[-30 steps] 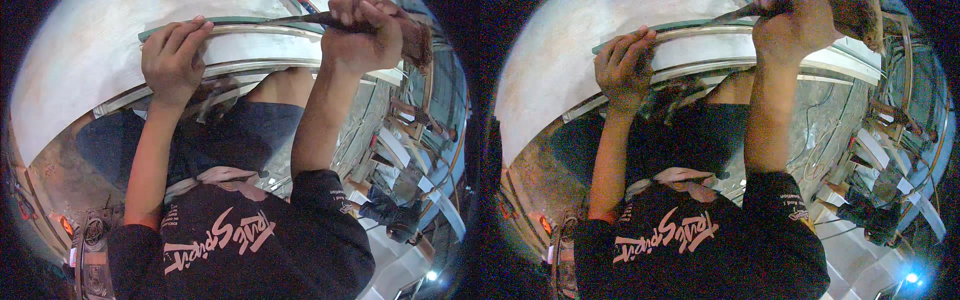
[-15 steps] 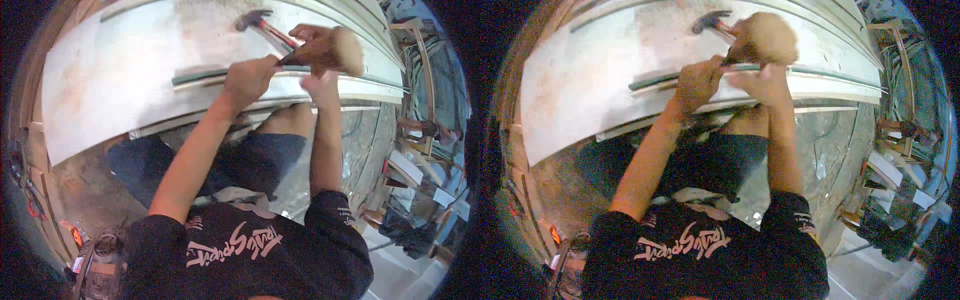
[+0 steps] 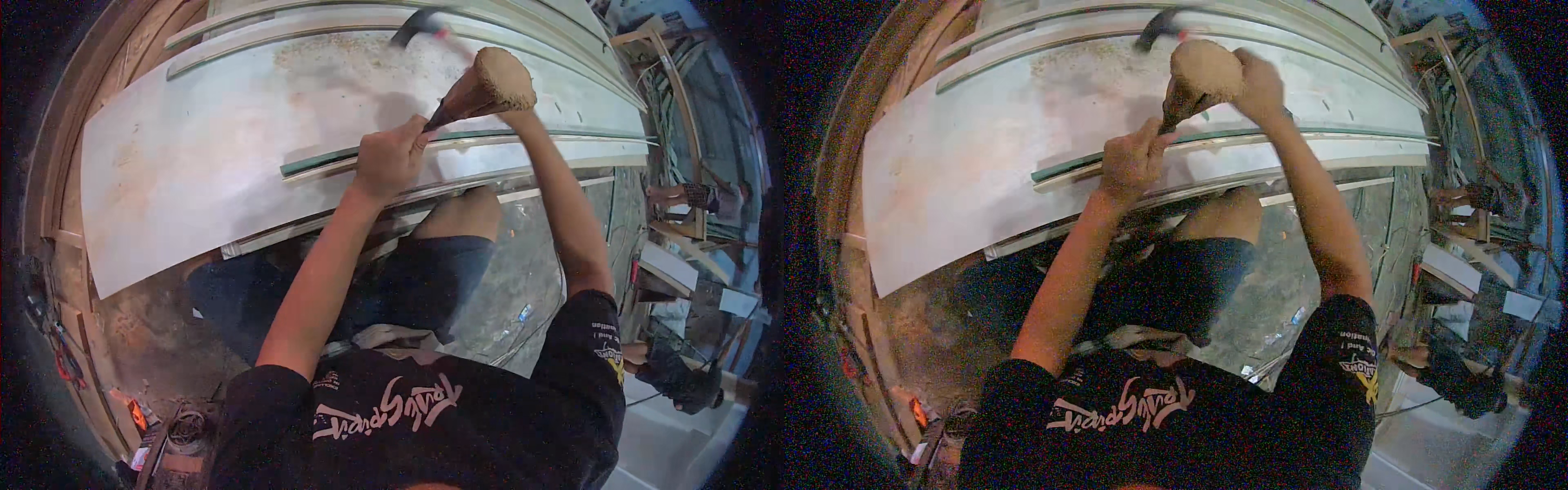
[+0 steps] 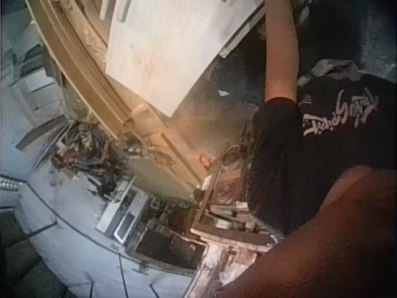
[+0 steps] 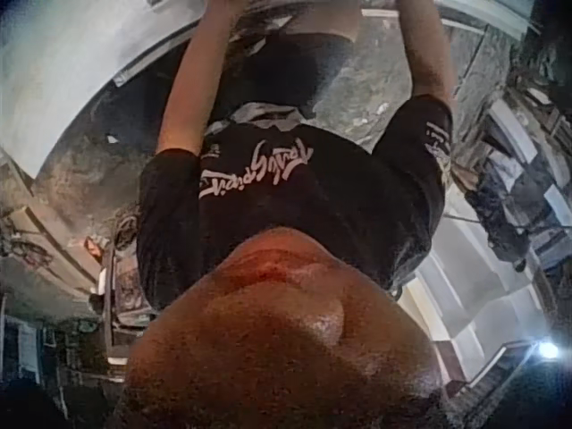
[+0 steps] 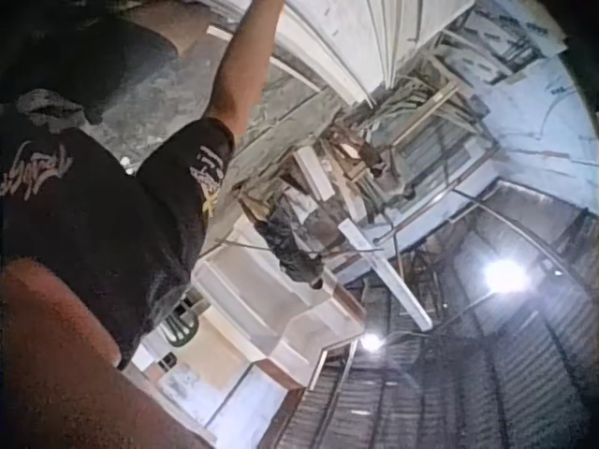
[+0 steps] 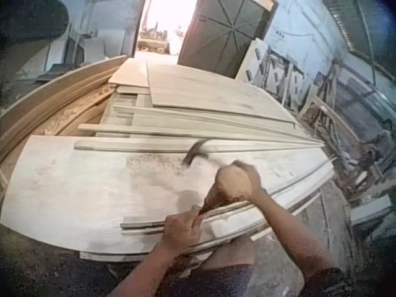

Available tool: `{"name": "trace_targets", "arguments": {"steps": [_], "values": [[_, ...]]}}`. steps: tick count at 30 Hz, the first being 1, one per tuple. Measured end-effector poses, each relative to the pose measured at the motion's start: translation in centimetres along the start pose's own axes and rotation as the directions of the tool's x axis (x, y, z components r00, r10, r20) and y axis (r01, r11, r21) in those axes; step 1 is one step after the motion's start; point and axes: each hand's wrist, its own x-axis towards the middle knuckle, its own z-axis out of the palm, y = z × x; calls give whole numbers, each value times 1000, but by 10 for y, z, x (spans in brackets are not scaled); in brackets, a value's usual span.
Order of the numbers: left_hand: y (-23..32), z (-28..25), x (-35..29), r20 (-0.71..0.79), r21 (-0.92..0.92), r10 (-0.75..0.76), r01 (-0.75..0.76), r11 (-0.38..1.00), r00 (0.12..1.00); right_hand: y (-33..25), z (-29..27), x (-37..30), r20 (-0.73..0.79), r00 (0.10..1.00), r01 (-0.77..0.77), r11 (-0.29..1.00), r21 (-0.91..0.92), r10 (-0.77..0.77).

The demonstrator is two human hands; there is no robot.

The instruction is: The person uses a chisel and a hammer to fit a thin wooden strip onto the edge of a large wooden panel. They then take a narrow wooden board and align it on the panel while another person assists.

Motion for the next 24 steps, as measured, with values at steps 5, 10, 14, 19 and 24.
{"name": "trace_targets", "arguments": {"steps": [5,10,14,19,24], "values": [[-1,0,2,50,0,-59,59,998,997,-31,-173,-3,-357,933,-23,990,-142,-30],[5,5,5,52,-63,-52,55,997,997,-85,-304,-30,-461,759,-156,816,557,460],[7,2,6,13,-36,-35,36,999,999,-79,-218,-97,-215,939,144,875,-462,-267],[-2,-3,1,-19,-16,-48,48,999,999,-136,-232,-61,-285,824,-401,860,316,489],[5,2,11,33,-47,-46,48,998,998,-144,-271,-61,-525,775,-16,842,539,351]]}}
